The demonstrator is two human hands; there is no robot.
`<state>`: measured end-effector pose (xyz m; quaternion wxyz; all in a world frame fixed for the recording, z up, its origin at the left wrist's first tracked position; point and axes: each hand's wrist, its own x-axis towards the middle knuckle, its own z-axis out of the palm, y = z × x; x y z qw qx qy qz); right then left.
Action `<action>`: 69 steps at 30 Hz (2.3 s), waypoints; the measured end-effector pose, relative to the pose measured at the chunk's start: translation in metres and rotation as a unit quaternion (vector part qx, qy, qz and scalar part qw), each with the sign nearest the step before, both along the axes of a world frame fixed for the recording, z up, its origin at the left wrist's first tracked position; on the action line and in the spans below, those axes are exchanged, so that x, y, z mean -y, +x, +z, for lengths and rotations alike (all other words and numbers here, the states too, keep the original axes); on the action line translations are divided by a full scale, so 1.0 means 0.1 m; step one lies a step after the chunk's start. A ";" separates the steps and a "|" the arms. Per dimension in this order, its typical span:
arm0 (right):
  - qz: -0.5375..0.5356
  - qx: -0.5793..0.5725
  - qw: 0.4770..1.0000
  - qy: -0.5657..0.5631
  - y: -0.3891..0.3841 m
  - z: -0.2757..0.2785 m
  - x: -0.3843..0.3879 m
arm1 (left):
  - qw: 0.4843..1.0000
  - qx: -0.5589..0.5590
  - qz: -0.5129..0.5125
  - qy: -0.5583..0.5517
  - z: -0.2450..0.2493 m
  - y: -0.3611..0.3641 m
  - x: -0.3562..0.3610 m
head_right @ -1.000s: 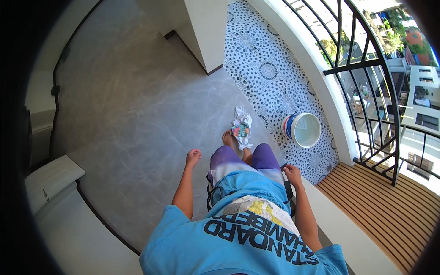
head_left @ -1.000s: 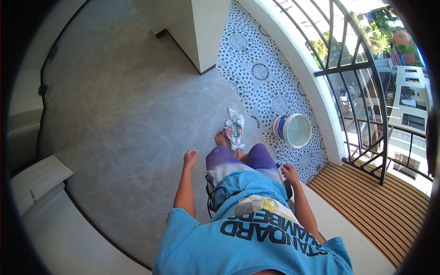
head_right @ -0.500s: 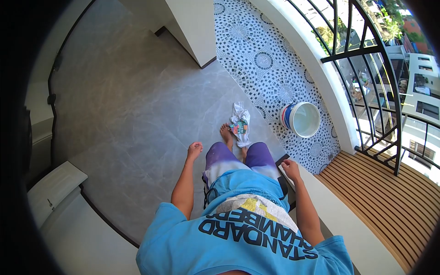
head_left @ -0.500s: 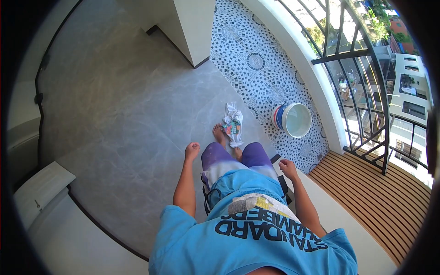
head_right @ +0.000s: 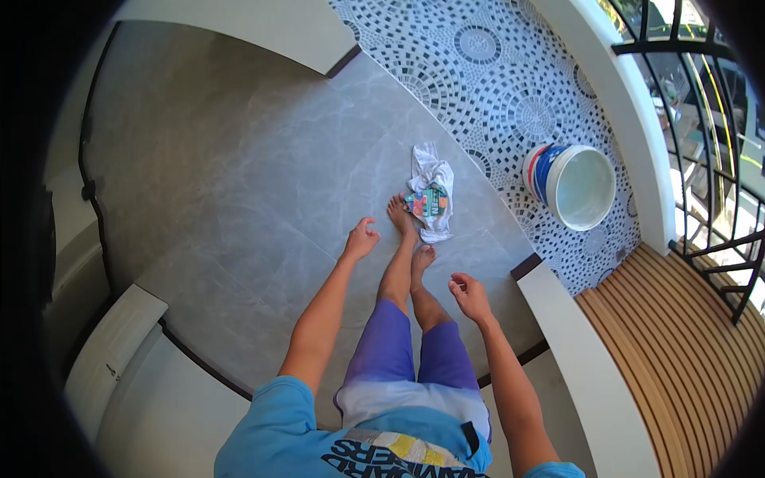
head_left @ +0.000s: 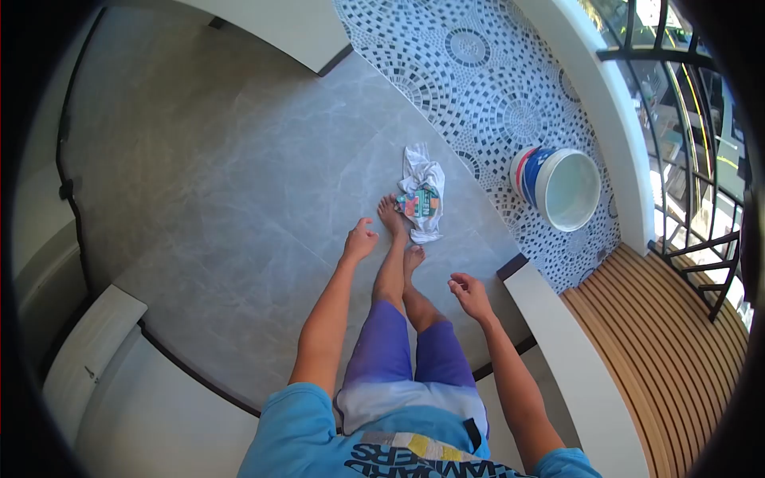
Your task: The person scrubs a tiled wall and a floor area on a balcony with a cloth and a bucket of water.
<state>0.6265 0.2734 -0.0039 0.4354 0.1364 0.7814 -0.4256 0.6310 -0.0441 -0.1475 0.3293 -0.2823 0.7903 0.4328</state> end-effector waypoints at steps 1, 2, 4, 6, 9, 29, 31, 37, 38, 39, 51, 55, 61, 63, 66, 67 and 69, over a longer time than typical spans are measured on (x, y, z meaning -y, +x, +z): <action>-0.014 0.003 1.000 0.000 0.11 -0.34 -0.01 | 1.000 0.006 -0.028 -0.012 -0.28 -0.10 -0.08; -0.014 0.008 1.000 0.019 0.18 -0.67 -0.02 | 0.998 0.026 -0.061 -0.019 -0.57 -0.21 -0.15; -0.057 0.013 0.998 0.024 0.33 -1.26 0.00 | 0.993 0.052 -0.101 -0.031 -1.05 -0.44 -0.35; -0.091 0.014 0.996 0.020 0.43 -1.75 0.02 | 0.989 0.065 -0.131 -0.036 -1.56 -0.57 -0.61; -0.111 0.013 0.994 -0.002 0.54 -2.36 0.02 | 0.967 0.024 -0.227 -0.114 -2.13 -0.58 -0.94; -0.072 -0.313 0.947 0.024 0.44 -0.80 0.01 | 0.967 -0.134 0.037 0.212 1.15 -0.35 -1.30; -0.100 -0.336 0.935 0.044 0.47 -0.47 -0.03 | 0.966 -0.118 0.021 0.231 1.48 -0.37 -1.12; -0.069 -0.342 0.934 0.072 0.59 0.09 -0.28 | 0.945 -0.115 -0.306 -0.018 1.82 -0.04 -0.60; -0.058 -0.356 0.930 0.066 0.59 0.16 -0.28 | 0.947 -0.131 -0.287 -0.050 1.81 0.05 -0.54; -0.041 -0.351 0.934 0.051 0.56 0.25 -0.31 | 0.948 -0.147 -0.269 -0.081 1.78 0.11 -0.46; 0.118 -0.384 0.914 -0.060 0.46 0.99 -0.22 | 0.910 -0.295 -0.070 -0.281 1.74 0.70 0.25; 0.160 -0.376 0.911 -0.052 0.43 1.10 -0.21 | 0.895 -0.266 -0.152 -0.326 1.89 0.87 0.52; 0.166 -0.326 0.929 -0.059 0.53 0.99 -0.41 | 0.895 -0.341 -0.186 -0.219 1.91 0.71 0.67; 0.159 -0.322 0.933 -0.018 0.52 1.00 -0.48 | 0.941 -0.289 -0.112 -0.134 1.93 0.70 0.69; 0.152 -0.305 0.937 0.076 0.52 1.02 -0.51 | 0.925 -0.278 -0.220 -0.135 2.14 0.52 0.77; 0.170 -0.299 0.934 0.097 0.54 0.97 -0.55 | 0.920 -0.279 -0.240 -0.139 2.16 0.48 0.80; 0.205 -0.285 0.926 0.139 0.56 0.87 -0.63 | 0.907 -0.279 -0.281 -0.144 2.16 0.38 0.82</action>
